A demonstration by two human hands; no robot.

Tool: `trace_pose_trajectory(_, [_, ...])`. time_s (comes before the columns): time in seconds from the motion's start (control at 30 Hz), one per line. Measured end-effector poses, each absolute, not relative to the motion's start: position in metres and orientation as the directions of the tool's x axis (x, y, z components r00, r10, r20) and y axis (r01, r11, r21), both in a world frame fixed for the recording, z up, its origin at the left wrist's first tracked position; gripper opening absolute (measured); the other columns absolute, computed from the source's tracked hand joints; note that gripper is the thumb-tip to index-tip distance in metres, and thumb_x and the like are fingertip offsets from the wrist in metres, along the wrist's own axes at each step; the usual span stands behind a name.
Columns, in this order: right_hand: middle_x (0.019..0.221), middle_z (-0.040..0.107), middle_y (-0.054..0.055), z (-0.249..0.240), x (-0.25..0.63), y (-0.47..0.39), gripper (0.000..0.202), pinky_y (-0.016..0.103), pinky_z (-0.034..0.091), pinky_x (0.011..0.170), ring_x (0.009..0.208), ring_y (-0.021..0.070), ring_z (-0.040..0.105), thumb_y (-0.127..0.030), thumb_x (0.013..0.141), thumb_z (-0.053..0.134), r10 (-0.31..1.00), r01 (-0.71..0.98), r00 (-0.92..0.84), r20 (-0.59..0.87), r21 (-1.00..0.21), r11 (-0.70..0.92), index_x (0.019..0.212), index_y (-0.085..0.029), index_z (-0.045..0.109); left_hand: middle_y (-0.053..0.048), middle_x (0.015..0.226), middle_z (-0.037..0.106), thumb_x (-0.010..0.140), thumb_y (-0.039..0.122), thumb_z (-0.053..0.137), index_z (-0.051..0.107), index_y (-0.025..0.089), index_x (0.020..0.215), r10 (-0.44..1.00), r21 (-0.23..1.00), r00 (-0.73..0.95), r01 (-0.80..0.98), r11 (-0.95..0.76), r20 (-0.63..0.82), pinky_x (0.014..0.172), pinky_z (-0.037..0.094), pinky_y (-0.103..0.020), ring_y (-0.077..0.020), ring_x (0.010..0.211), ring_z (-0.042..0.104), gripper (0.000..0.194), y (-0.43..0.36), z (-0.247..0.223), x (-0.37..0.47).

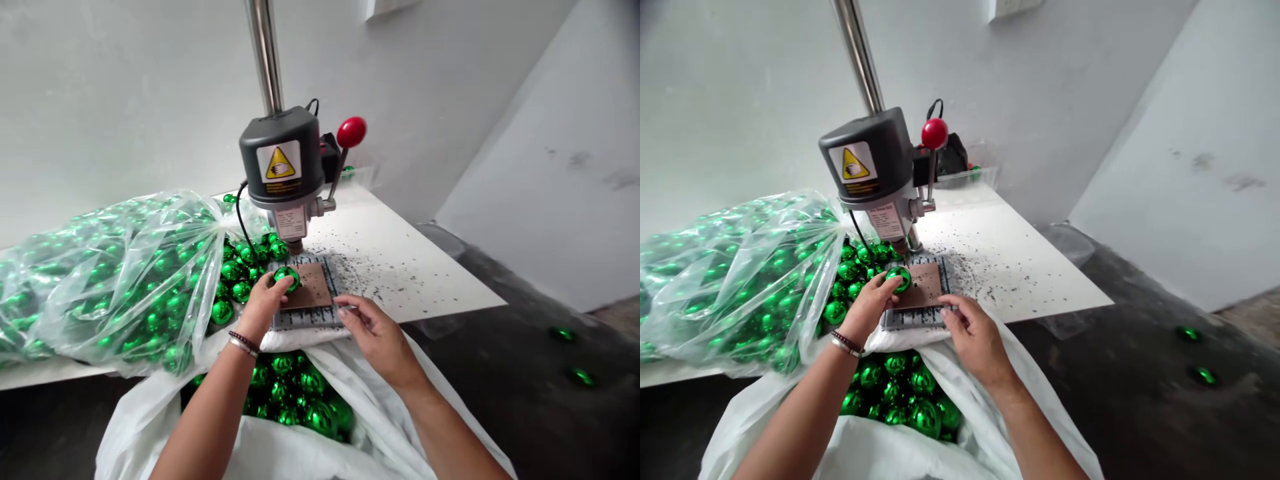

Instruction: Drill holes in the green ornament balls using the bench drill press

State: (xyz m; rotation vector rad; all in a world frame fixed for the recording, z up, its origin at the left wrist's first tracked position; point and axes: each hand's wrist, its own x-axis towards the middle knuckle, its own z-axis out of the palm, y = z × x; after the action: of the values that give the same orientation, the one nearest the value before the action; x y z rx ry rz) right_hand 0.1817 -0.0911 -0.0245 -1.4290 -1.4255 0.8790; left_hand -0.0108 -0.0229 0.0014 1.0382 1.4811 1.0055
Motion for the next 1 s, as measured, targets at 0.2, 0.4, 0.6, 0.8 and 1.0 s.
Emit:
trace_pose_trajectory(0.2, [0.099,0.066,0.006,-0.034,0.188,-0.092,0.040,0.026,0.048,0.080,0.084,0.0126,0.060,-0.051,0.084,0.050,0.995,0.292,0.062,0.077,-0.955,0.056,0.103,-0.020,0.066,-0.002,0.078,0.064,0.068,0.044,0.072,0.065,0.014,0.105,0.965,0.946,-0.100,0.198,0.258,-0.242,0.050,0.038,-0.020,-0.0071,0.055,0.049,0.049,-0.011,-0.005,-0.005])
trace_pose_trajectory(0.4, [0.094,0.067,0.005,-0.035,0.191,-0.090,0.037,0.027,0.048,0.085,0.085,0.0126,0.060,-0.049,0.084,0.051,0.992,0.290,0.081,0.098,-0.954,0.070,0.101,-0.019,0.067,-0.001,0.072,0.064,0.067,0.043,0.073,0.067,0.014,0.108,0.968,0.925,-0.111,0.287,0.249,-0.226,0.049,0.037,-0.020,-0.0077,0.053,0.048,0.051,-0.010,-0.001,-0.004])
trace_pose_trajectory(0.6, [0.092,0.067,0.006,-0.037,0.190,-0.091,0.036,0.027,0.049,0.085,0.086,0.0130,0.060,-0.047,0.084,0.050,0.989,0.288,0.095,0.116,-0.954,0.084,0.099,-0.019,0.068,-0.006,0.089,0.071,0.069,0.044,0.072,0.067,0.013,0.111,0.983,0.896,-0.091,0.403,0.186,-0.163,0.056,0.044,-0.022,-0.0129,0.067,0.059,0.053,-0.006,-0.004,-0.004])
trace_pose_trajectory(0.8, [0.090,0.067,0.006,-0.036,0.194,-0.094,0.035,0.027,0.050,0.084,0.085,0.0136,0.061,-0.046,0.085,0.051,0.991,0.294,0.097,0.097,-0.954,0.064,0.100,-0.019,0.068,-0.011,0.103,0.072,0.069,0.045,0.073,0.065,0.012,0.119,0.994,0.840,-0.081,0.532,0.108,-0.077,0.079,0.049,-0.030,-0.0215,0.092,0.064,0.061,0.002,-0.007,-0.005])
trace_pose_trajectory(1.0, [0.093,0.068,0.006,-0.039,0.196,-0.095,0.035,0.026,0.049,0.080,0.082,0.0126,0.060,-0.046,0.085,0.051,0.992,0.296,0.103,0.071,-0.954,0.037,0.101,-0.019,0.068,-0.011,0.107,0.072,0.070,0.046,0.072,0.062,0.010,0.125,0.993,0.826,-0.067,0.551,0.118,-0.097,0.081,0.048,-0.029,-0.0212,0.093,0.065,0.067,0.005,-0.004,-0.005])
